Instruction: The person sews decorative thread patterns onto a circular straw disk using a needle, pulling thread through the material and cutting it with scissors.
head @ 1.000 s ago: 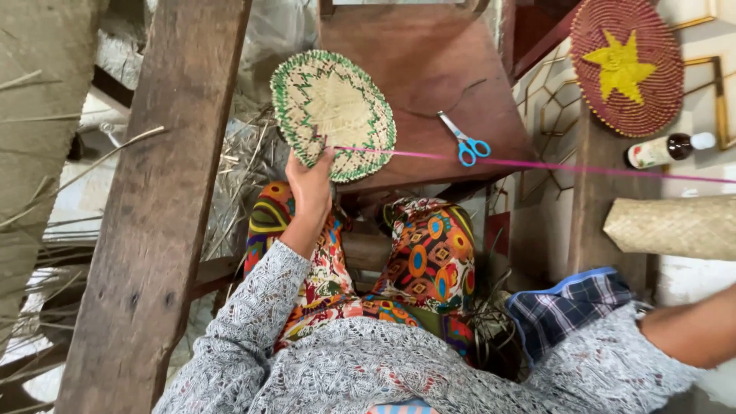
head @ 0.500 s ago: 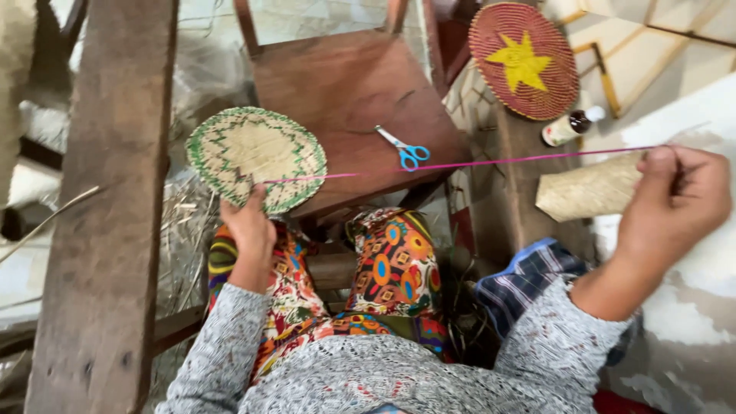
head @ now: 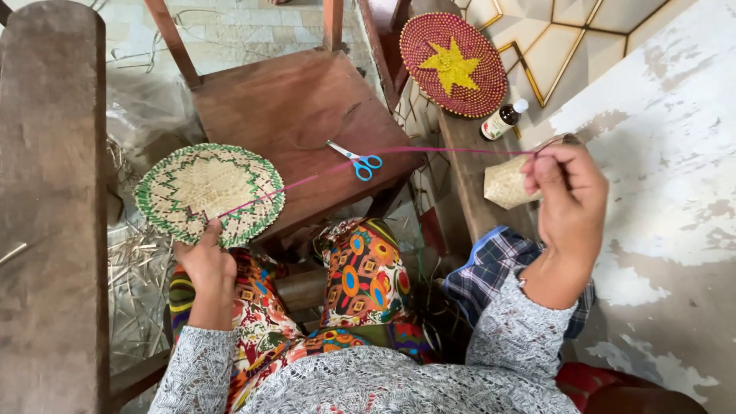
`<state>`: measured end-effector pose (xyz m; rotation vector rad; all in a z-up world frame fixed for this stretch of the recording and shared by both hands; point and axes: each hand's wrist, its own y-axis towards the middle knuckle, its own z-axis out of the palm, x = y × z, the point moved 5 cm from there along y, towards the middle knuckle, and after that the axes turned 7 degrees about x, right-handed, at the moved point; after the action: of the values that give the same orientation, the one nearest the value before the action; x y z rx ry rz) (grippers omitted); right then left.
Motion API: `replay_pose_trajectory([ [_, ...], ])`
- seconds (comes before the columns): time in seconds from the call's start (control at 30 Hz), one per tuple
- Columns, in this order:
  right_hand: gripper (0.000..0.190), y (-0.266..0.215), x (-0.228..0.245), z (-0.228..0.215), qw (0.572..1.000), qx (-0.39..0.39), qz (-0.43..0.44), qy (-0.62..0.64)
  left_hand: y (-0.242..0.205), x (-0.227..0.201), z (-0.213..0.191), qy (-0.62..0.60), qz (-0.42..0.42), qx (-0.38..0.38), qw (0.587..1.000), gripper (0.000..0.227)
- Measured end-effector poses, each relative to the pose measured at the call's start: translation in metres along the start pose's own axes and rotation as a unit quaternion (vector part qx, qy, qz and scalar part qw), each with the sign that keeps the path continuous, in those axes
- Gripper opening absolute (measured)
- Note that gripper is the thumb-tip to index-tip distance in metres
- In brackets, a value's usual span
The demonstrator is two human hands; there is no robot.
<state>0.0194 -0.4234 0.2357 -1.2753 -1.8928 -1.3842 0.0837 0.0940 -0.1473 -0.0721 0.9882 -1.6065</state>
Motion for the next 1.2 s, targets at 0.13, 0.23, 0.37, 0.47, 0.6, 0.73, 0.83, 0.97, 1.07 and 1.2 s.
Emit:
replay_pose_trajectory([
  [0.13, 0.012, -0.005, -0.013, 0.019, 0.989, -0.028, 0.027, 0.140, -0.110, -0.006, 0.090, 0.147, 0.094, -0.197, 0.965, 0.097],
  [0.23, 0.021, -0.011, -0.022, 0.044, 0.972, -0.017, 0.045, 0.230, -0.064, 0.009, 0.076, -0.020, 0.311, 0.007, 0.950, 0.051],
  [0.37, 0.018, -0.012, -0.040, 0.074, 0.958, -0.005, 0.086, 0.274, -0.068, 0.034, 0.100, -0.003, 0.275, 0.127, 0.953, 0.054],
  [0.47, 0.013, -0.009, -0.054, 0.099, 0.964, 0.007, 0.089, 0.249, -0.053, 0.062, 0.105, 0.028, 0.250, 0.136, 0.958, 0.058],
  [0.6, 0.012, -0.009, -0.073, 0.138, 0.972, 0.023, 0.075, 0.223, -0.050, 0.074, 0.112, 0.107, 0.267, 0.081, 0.954, 0.061],
  [0.73, 0.013, -0.020, -0.070, 0.177, 0.968, 0.059, 0.126, 0.209, -0.065, 0.036, 0.100, 0.389, 0.265, 0.031, 0.882, 0.058],
  [0.83, 0.015, -0.035, -0.093, 0.199, 0.957, 0.065, 0.164, 0.232, -0.099, 0.009, 0.106, 0.485, 0.133, 0.061, 0.862, 0.083],
  [0.97, 0.015, -0.048, -0.106, 0.227, 0.956, 0.103, 0.214, 0.174, -0.102, -0.013, 0.113, 0.732, 0.342, 0.061, 0.586, 0.037],
  [1.07, 0.016, -0.068, -0.137, 0.259, 0.950, 0.142, 0.238, 0.145, -0.130, -0.012, 0.161, 0.642, 0.507, 0.140, 0.558, 0.025],
  [1.2, 0.030, -0.105, -0.181, 0.293, 0.907, 0.167, 0.305, 0.238, -0.170, 0.016, 0.236, 0.549, 0.632, 0.269, 0.476, 0.024],
])
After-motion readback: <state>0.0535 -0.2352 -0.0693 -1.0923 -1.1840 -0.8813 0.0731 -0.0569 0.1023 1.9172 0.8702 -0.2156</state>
